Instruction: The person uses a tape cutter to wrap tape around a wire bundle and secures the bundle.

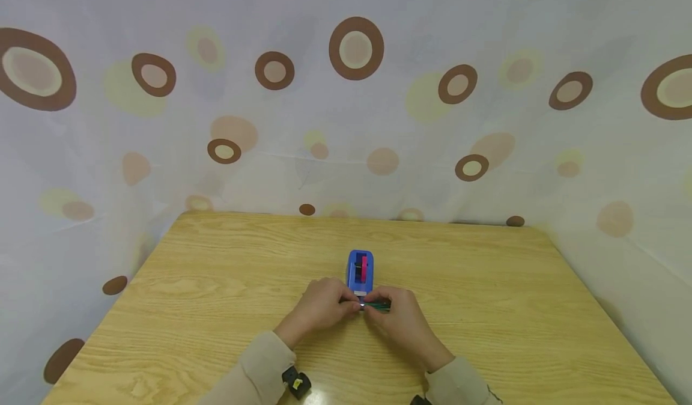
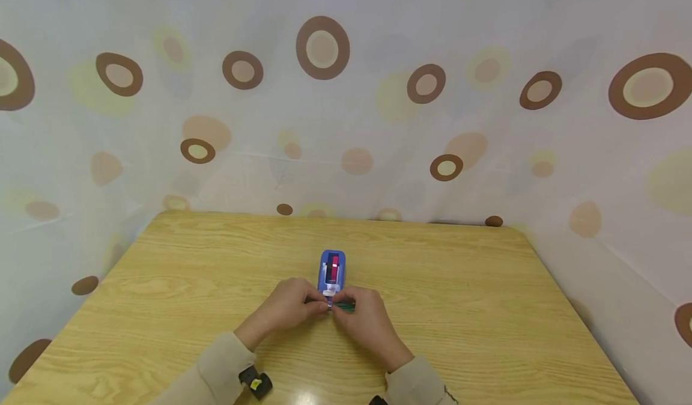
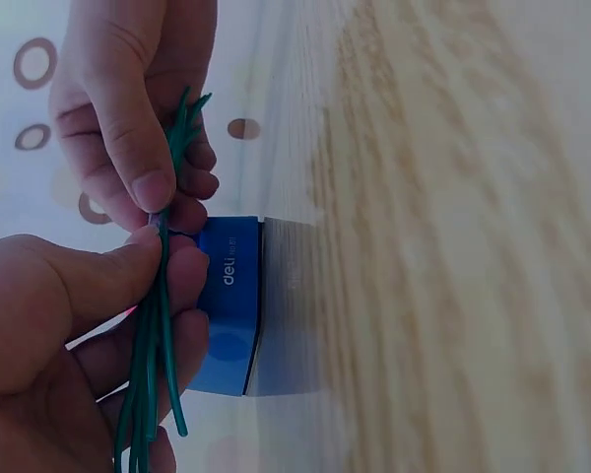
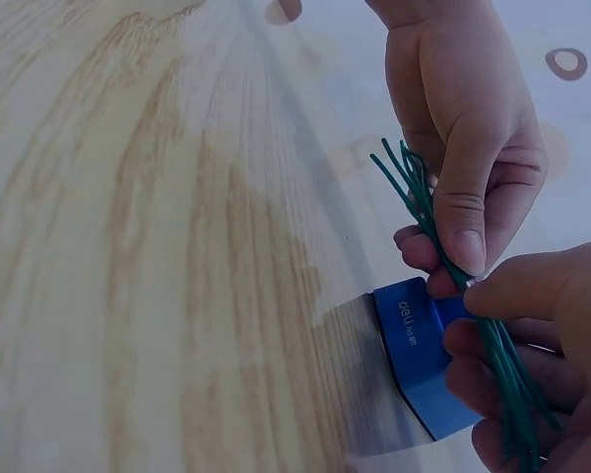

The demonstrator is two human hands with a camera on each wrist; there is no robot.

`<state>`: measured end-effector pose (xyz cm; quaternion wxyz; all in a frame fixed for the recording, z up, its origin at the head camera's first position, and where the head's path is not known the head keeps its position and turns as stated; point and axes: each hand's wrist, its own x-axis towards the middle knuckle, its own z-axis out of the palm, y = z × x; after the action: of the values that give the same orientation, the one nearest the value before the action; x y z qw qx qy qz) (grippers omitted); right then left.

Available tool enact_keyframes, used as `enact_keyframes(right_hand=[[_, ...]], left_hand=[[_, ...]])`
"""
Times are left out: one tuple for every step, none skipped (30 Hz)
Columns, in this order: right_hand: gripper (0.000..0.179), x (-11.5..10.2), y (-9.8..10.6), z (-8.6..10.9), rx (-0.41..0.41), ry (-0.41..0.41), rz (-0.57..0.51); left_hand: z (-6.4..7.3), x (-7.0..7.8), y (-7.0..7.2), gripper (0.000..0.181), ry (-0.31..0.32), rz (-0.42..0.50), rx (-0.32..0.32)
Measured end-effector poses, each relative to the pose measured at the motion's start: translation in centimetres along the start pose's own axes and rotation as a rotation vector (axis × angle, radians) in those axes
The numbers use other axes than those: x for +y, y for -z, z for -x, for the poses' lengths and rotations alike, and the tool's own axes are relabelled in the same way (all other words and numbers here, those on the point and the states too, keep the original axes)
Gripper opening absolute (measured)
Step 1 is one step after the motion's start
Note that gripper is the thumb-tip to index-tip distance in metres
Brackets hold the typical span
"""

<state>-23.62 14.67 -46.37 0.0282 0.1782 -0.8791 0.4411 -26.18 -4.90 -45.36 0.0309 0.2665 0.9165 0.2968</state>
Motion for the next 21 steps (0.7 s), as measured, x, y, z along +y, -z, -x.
enact_keyframes(right_hand=[[0.013,0.02,0.02,-0.01,-0.004,0.002,0.004],[0.012,0.03,0.04,-0.03,-0.008,0.004,0.009],[0.012,0.03,0.07,-0.04,-0.01,0.004,0.012],[0.012,0.02,0.1,-0.06,-0.013,0.005,0.013],[0.012,0.02,0.13,-0.08,-0.014,0.006,0.015],[0.012,0.0,0.15,-0.1,-0.016,0.006,0.014],[0.011,0.0,0.19,-0.11,-0.018,0.007,0.016],[0.011,-0.03,0.22,-0.12,-0.019,0.009,0.018],[0.011,-0.05,0.25,-0.13,-0.021,0.009,0.019],[0.011,-0.07,0.27,-0.16,-0.022,0.011,0.023],[0.011,-0.09,0.28,-0.18,-0.024,0.013,0.028],[0.011,-0.1,0.28,-0.21,-0.027,0.012,0.032],[0.01,-0.11,0.28,-0.24,-0.029,0.014,0.038],[0.01,-0.13,0.27,-0.27,-0.029,0.016,0.043],[0.01,-0.14,0.26,-0.3,-0.028,0.015,0.046],[0.011,-0.14,0.25,-0.33,-0.027,0.016,0.053],[0.011,-0.15,0.23,-0.36,-0.025,0.017,0.055],[0.011,-0.17,0.2,-0.39,-0.021,0.018,0.057],[0.011,-0.16,0.17,-0.39,-0.018,0.018,0.061],[0.011,-0.19,0.15,-0.38,-0.014,0.017,0.06],[0.012,-0.2,0.11,-0.37,-0.01,0.02,0.056]], left_hand=[[0.0,0.03,-0.05,0.011,-0.001,-0.015,0.009],[0.03,0.09,-0.08,0.011,-0.001,-0.029,0.018],[0.03,0.13,-0.11,0.011,0.0,-0.042,0.027],[0.05,0.17,-0.13,0.01,-0.001,-0.052,0.035],[0.06,0.2,-0.14,0.01,0.0,-0.064,0.043],[0.06,0.22,-0.17,0.01,0.001,-0.073,0.05],[0.06,0.26,-0.2,0.01,0.003,-0.083,0.055],[0.06,0.31,-0.21,0.009,0.003,-0.093,0.061],[0.06,0.35,-0.22,0.009,0.005,-0.1,0.066],[0.07,0.4,-0.23,0.009,0.008,-0.105,0.07],[0.07,0.44,-0.24,0.009,0.011,-0.11,0.074],[0.1,0.5,-0.25,0.009,0.013,-0.111,0.078],[0.11,0.55,-0.25,0.009,0.017,-0.114,0.081],[0.13,0.6,-0.25,0.009,0.019,-0.118,0.085],[0.14,0.65,-0.26,0.008,0.021,-0.122,0.089],[0.14,0.7,-0.27,0.008,0.021,-0.128,0.094],[0.15,0.75,-0.28,0.008,0.017,-0.142,0.097],[0.15,0.81,-0.27,0.008,0.009,-0.162,0.1],[0.15,0.87,-0.25,0.008,0.001,-0.187,0.101],[0.14,0.92,-0.24,0.008,-0.011,-0.216,0.102],[0.12,0.95,-0.24,0.008,-0.02,-0.243,0.1]])
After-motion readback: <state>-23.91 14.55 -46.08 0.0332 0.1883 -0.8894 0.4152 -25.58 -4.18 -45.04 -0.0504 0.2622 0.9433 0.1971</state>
